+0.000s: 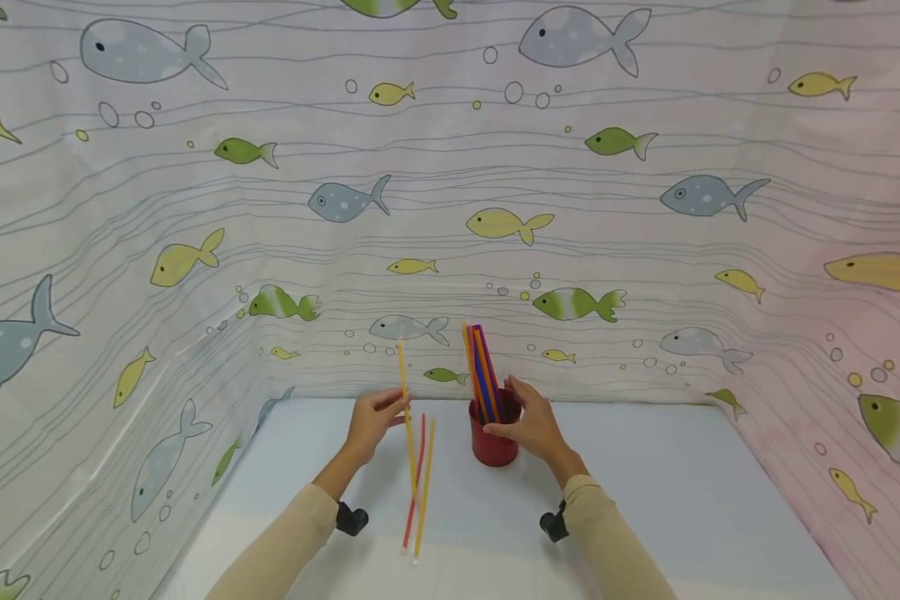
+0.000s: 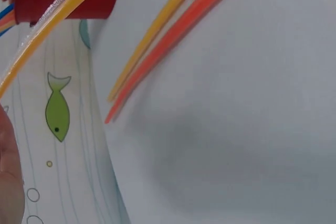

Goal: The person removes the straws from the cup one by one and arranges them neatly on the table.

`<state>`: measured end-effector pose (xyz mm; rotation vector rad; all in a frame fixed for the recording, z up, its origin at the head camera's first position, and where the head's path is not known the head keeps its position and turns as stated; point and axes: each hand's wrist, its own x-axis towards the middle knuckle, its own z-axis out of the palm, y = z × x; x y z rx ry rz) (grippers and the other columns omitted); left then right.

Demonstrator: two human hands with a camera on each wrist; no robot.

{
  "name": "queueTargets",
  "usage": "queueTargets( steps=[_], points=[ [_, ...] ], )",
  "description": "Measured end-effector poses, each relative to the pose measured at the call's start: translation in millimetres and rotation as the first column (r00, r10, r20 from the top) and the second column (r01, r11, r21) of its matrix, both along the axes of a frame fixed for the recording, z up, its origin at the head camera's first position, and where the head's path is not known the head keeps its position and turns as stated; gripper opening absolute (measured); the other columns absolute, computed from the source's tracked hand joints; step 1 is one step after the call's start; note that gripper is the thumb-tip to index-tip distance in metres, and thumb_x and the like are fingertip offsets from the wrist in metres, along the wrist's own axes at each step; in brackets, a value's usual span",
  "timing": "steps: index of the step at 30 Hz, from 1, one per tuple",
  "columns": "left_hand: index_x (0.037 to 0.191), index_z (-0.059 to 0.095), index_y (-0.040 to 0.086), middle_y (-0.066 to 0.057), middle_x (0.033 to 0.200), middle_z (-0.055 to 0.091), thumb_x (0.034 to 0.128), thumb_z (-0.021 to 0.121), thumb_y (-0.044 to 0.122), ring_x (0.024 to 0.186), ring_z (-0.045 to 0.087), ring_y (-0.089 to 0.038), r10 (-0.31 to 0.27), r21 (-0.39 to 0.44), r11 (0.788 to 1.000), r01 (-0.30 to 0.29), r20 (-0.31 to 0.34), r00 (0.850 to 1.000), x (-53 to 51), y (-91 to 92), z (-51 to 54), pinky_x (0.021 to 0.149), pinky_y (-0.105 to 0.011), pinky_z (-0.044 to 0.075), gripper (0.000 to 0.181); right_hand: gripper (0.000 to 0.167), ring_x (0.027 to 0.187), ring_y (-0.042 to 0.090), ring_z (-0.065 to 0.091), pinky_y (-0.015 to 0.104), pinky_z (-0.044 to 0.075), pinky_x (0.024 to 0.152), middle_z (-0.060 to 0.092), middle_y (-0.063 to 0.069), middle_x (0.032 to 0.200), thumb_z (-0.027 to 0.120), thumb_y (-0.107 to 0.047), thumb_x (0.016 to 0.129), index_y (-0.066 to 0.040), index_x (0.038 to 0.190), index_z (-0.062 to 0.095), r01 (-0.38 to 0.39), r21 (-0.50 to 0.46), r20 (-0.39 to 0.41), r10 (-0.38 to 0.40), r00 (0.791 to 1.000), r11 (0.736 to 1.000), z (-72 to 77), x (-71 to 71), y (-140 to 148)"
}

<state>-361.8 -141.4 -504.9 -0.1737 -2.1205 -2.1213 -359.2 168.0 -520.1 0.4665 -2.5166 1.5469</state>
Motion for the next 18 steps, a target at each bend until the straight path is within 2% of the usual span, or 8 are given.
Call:
queueTargets(
  steps=[7, 13, 18],
  points=[
    [0.117, 0.063, -0.013, -0.026, 0.104, 0.067, 0.0912, 0.064, -0.003, 0.104, 0.061, -0.047, -0.040, -0.043, 0.998, 0.042, 0.045, 0.998, 23.2, -3.9, 15.3, 0.079, -0.040, 0.058, 0.028, 0.103, 0.133, 0.032, 0.044, 0.049, 0.039, 0.104, 0.048, 0.013, 0.143, 0.090, -0.031, 0.070, -0.007, 0.152, 0.032, -0.010, -0.007, -0.014, 0.010, 1.000, 1.000, 0.8, 2.1, 0.4],
    [0.115, 0.064, -0.012, -0.024, 0.105, 0.067, 0.0923, 0.064, -0.001, 0.102, 0.064, -0.042, -0.032, -0.104, 0.994, 0.042, 0.093, 0.995, 31.9, -7.7, 10.4, 0.081, -0.041, 0.057, 0.025, 0.102, 0.133, 0.032, 0.044, 0.049, 0.039, 0.104, 0.048, 0.012, 0.143, 0.089, -0.029, 0.070, -0.006, 0.152, 0.032, -0.007, 0.002, -0.014, 0.007, 1.000, 1.000, 1.6, 3.2, -0.9],
    [0.114, 0.064, -0.013, -0.031, 0.108, 0.064, 0.0929, 0.063, 0.000, 0.102, 0.063, -0.042, -0.041, -0.138, 0.989, 0.057, 0.119, 0.992, 33.1, -15.1, 4.3, 0.083, -0.046, 0.056, 0.025, 0.104, 0.134, 0.031, 0.043, 0.048, 0.040, 0.104, 0.047, 0.013, 0.144, 0.089, -0.032, 0.070, -0.007, 0.152, 0.032, -0.007, 0.009, -0.010, 0.007, 1.000, 1.000, 2.9, 2.6, -0.6]
  ],
)
